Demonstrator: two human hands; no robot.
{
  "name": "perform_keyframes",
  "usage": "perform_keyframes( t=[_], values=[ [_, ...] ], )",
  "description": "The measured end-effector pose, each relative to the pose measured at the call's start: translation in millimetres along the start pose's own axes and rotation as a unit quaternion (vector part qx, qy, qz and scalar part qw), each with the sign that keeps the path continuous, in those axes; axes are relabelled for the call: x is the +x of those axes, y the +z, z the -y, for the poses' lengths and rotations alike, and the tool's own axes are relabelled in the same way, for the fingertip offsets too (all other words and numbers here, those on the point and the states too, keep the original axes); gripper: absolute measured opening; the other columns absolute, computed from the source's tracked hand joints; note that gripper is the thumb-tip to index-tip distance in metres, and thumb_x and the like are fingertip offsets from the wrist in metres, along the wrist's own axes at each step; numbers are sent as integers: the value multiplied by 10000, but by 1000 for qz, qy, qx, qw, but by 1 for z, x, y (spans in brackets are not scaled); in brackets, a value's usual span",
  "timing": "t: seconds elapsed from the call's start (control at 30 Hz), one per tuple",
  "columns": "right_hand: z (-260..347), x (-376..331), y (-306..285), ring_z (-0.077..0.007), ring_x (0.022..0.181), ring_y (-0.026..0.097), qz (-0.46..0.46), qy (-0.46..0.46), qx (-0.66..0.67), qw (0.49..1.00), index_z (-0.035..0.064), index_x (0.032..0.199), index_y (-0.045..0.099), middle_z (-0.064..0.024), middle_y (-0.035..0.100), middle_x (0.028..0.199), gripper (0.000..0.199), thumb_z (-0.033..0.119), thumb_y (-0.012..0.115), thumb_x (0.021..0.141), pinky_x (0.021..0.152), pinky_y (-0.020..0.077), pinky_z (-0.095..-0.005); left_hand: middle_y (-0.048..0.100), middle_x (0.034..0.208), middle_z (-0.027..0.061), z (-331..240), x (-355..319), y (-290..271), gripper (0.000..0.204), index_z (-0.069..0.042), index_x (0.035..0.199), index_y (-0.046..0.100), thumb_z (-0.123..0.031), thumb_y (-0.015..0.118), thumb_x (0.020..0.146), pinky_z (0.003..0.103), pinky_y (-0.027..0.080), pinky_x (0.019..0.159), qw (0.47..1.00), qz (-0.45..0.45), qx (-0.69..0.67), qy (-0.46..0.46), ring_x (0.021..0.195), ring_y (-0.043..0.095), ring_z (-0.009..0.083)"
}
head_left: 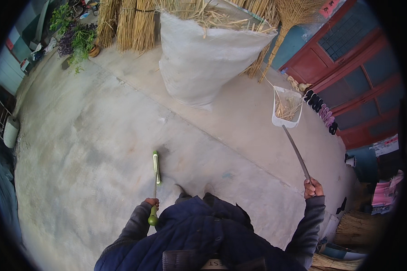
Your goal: The person sweeps straw debris on a concrete floor using a broom and dustpan, then pours the collected debris into a large white sack. The person repeats the sweeping and collecting cycle several times and finishes by adjusting the sack.
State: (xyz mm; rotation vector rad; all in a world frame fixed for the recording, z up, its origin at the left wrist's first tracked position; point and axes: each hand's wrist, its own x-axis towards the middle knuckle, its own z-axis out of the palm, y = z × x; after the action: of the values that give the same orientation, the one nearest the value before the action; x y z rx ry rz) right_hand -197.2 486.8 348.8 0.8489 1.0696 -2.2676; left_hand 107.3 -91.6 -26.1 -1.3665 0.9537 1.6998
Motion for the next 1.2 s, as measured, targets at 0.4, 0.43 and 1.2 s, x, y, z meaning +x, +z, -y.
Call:
perform_keyframes(
  t=[0.4, 0.43, 1.2],
  values=[
    [160, 8, 236, -54, 335, 294, 92, -179, -246, 948, -3, 828, 446, -6, 384, 510, 173, 141, 377, 895, 283, 282, -164, 477, 524, 97, 6, -1, -14, 88, 18, 658, 511, -44, 534, 716, 351, 413, 372, 998, 5, -57, 20, 405, 478, 228],
    [166, 15, 256, -51, 341, 298, 87, -191, -259, 943, -3, 833, 443, -9, 393, 518, 168, 139, 377, 896, 282, 280, -164, 476, 522, 97, 7, 0, -13, 90, 16, 652, 509, -41, 531, 717, 350, 411, 371, 998, 3, -66, 23, 405, 477, 227],
    [89, 198, 349, -386, 859, 557, -81, -634, -709, 298, -2, 1145, 487, -255, 574, 920, 373, 126, 469, 795, 768, 449, -413, 513, 529, 78, 22, 27, 50, 126, -15, 642, 528, -96, 519, 739, 346, 422, 391, 989, -36, -4, 141, 412, 500, 211]
  ],
)
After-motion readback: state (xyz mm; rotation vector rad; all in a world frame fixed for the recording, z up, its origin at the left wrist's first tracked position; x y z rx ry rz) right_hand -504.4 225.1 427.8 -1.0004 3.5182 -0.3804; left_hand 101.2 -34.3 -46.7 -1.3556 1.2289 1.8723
